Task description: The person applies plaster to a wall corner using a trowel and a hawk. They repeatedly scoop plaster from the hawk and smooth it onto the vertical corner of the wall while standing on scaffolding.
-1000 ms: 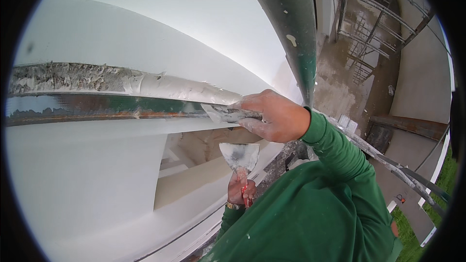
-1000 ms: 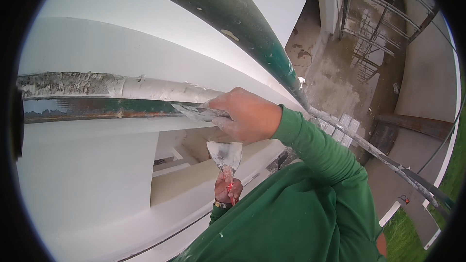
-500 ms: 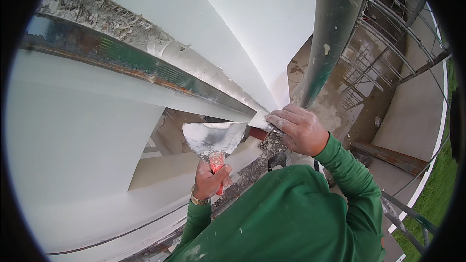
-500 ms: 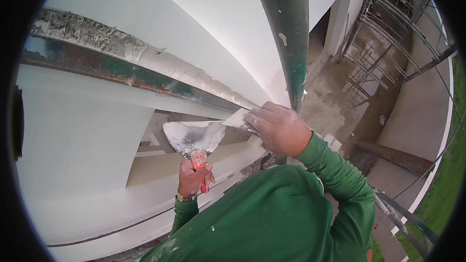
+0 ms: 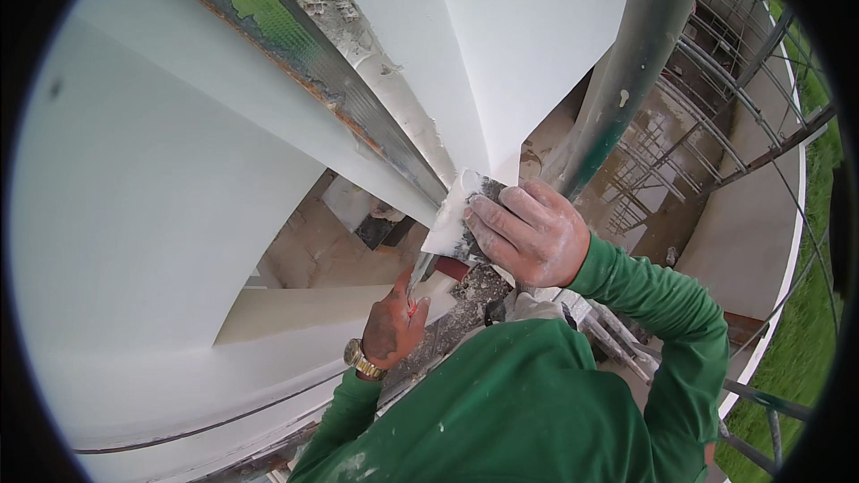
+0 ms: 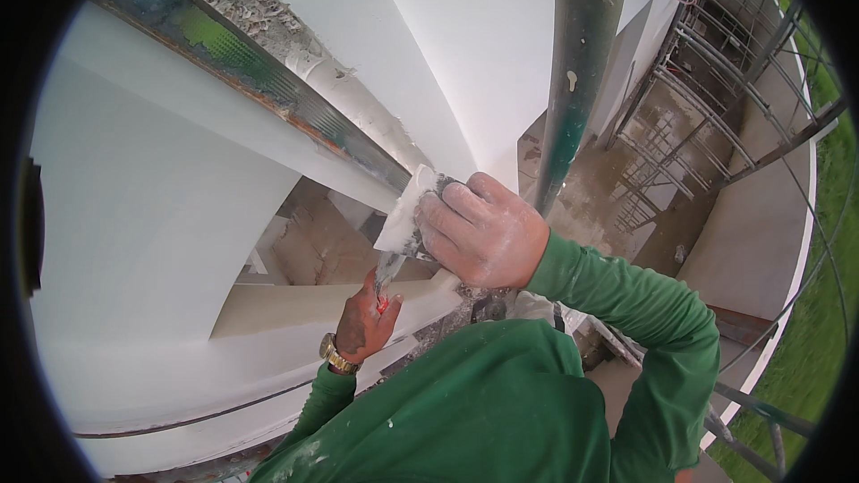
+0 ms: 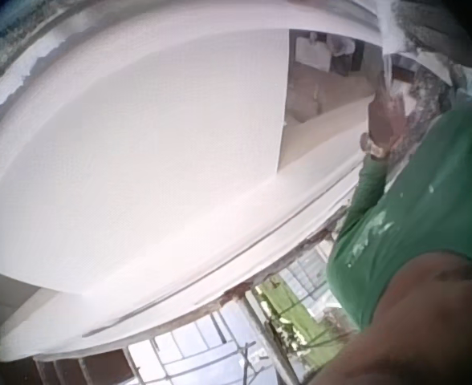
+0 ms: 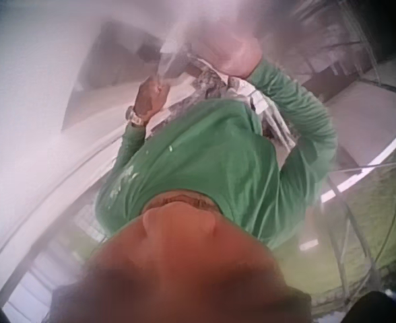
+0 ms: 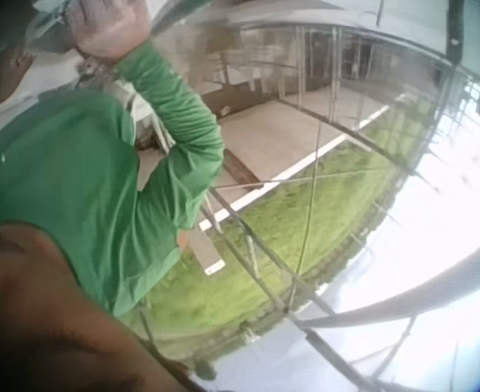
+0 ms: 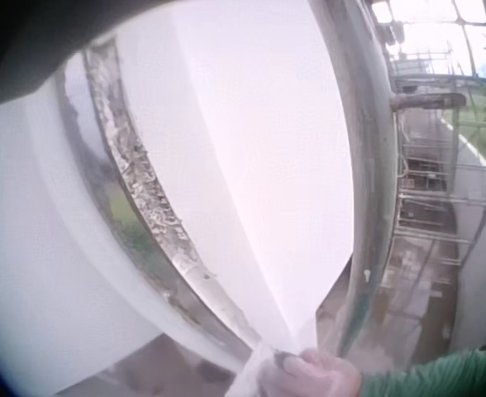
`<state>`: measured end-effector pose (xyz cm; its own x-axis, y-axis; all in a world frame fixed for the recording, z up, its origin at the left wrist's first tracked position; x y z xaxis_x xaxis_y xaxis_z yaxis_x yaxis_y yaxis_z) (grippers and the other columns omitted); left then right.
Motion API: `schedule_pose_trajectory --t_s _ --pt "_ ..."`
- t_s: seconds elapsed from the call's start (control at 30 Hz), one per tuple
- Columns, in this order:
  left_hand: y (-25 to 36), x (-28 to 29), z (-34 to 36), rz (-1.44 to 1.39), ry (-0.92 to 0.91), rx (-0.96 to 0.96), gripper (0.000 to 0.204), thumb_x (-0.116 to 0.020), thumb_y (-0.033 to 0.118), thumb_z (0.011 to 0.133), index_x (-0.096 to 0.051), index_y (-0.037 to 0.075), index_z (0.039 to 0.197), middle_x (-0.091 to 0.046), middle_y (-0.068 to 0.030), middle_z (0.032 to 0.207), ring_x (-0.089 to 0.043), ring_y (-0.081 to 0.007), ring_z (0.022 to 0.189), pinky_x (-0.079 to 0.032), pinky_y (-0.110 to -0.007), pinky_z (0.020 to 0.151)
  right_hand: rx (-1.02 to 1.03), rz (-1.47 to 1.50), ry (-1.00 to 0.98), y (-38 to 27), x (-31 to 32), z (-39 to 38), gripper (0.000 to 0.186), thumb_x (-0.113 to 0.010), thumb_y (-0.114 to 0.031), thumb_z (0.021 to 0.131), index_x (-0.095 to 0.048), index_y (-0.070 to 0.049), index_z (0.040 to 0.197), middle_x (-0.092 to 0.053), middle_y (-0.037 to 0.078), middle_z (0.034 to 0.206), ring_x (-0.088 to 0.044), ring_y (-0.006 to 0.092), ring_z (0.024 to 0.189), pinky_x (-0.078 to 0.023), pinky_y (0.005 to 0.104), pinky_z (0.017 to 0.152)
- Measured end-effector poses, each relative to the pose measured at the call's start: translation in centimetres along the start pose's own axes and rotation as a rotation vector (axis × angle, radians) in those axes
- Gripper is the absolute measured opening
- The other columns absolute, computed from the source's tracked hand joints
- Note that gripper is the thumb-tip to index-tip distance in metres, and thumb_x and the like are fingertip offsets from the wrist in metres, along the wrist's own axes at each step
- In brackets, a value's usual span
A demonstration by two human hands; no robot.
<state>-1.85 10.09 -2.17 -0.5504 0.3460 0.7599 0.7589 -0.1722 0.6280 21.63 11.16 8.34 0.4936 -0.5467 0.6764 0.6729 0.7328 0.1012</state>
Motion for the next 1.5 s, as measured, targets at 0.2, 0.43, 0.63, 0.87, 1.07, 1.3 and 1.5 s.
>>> schedule_pose_trajectory --t_s 0.2,0.43,0.63,0.87,1.07,1.3,1.5 --pt "-5.8 -3.4 -0.7 -0.259 -0.026 0.092 0.057 -0.065 0.018 0.087 -0.042 -0.001 0.135 -0.067 -0.0208 0.089 -0.066 -0.0361 0.078 -0.052 -0.041 0.073 -0.551 0.397 0.184 6.1 -2.5 2.9 0.021 -0.074 -0.011 0.079 -0.069 0.002 0.094 -0.068 0.013 0.091 -0.058 0.0204 0.073 -0.050 0.0343 0.065" --pt "-6.4 -4.7 -2.1 -0.388 -0.051 0.010 0.060 -0.065 0.015 0.089 -0.038 -0.001 0.139 -0.065 -0.0143 0.102 -0.062 -0.0134 0.059 -0.054 -0.028 0.050 -0.868 0.634 0.043 10.6 -3.8 7.5 0.033 -0.077 -0.024 0.077 -0.069 0.005 0.088 -0.062 0.020 0.064 -0.057 0.0278 0.057 -0.048 0.0378 0.061" --pt "-8.5 -5.4 -2.6 -0.369 -0.045 -0.040 0.060 -0.065 0.013 0.089 -0.037 -0.001 0.140 -0.062 -0.0141 0.107 -0.059 -0.0121 0.056 -0.053 -0.027 0.048 -0.882 0.519 0.154 12.1 -4.4 8.3 0.034 -0.077 -0.025 0.076 -0.069 0.006 0.086 -0.064 0.017 0.065 -0.057 0.0267 0.056 -0.049 0.0377 0.063" --pt "-8.5 -5.5 -3.6 -0.693 0.022 0.236 0.058 -0.066 0.013 0.087 -0.039 -0.001 0.137 -0.063 -0.0114 0.100 -0.061 -0.0110 0.067 -0.051 -0.025 0.046 -0.994 0.493 0.185 8.7 -5.7 -2.5 0.036 -0.079 -0.025 0.079 -0.066 0.009 0.086 -0.066 0.012 0.067 -0.055 0.0124 0.061 -0.048 0.0297 0.063" --pt "-17.2 -9.3 -3.6 -0.328 0.040 0.274 0.050 -0.066 0.017 0.084 -0.046 -0.001 0.126 -0.063 -0.0130 0.090 -0.065 -0.0203 0.064 -0.052 -0.030 0.048 -1.470 0.555 -0.228 2.3 -11.6 -22.6 0.051 -0.079 -0.032 0.078 -0.066 0.012 0.101 -0.070 0.019 0.085 -0.066 0.0226 0.082 -0.051 0.0368 0.077" --pt "-36.0 -22.8 -10.2 -0.164 -0.173 0.549 0.035 -0.072 0.019 0.075 -0.046 0.002 0.091 -0.056 -0.0100 0.076 -0.062 -0.0239 0.060 -0.053 -0.041 0.054 -1.877 -0.074 -0.577 -10.6 -8.7 -53.9 0.044 -0.075 -0.035 0.076 -0.068 -0.001 0.104 -0.068 0.025 0.102 -0.063 0.0409 0.101 -0.050 0.0452 0.088" --pt "-39.9 -29.9 -17.5 -0.511 -0.514 0.965 0.061 -0.073 0.017 0.076 -0.048 -0.007 0.126 -0.064 -0.0206 0.102 -0.066 -0.0298 0.064 -0.061 -0.042 0.051 -2.177 -0.159 -0.858 -22.1 -1.6 -67.8 0.053 -0.077 -0.040 0.071 -0.069 0.003 0.101 -0.068 0.027 0.102 -0.064 0.0411 0.101 -0.051 0.0450 0.088"
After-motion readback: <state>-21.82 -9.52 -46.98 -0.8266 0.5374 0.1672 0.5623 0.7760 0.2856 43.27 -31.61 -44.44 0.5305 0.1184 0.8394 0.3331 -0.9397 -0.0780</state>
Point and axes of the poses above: each hand's wrist, its own z-axis towards the middle knuckle, its own x-axis out of the back of the hand, y = z × x, the point moved 5 cm from there along z, towards the middle knuckle
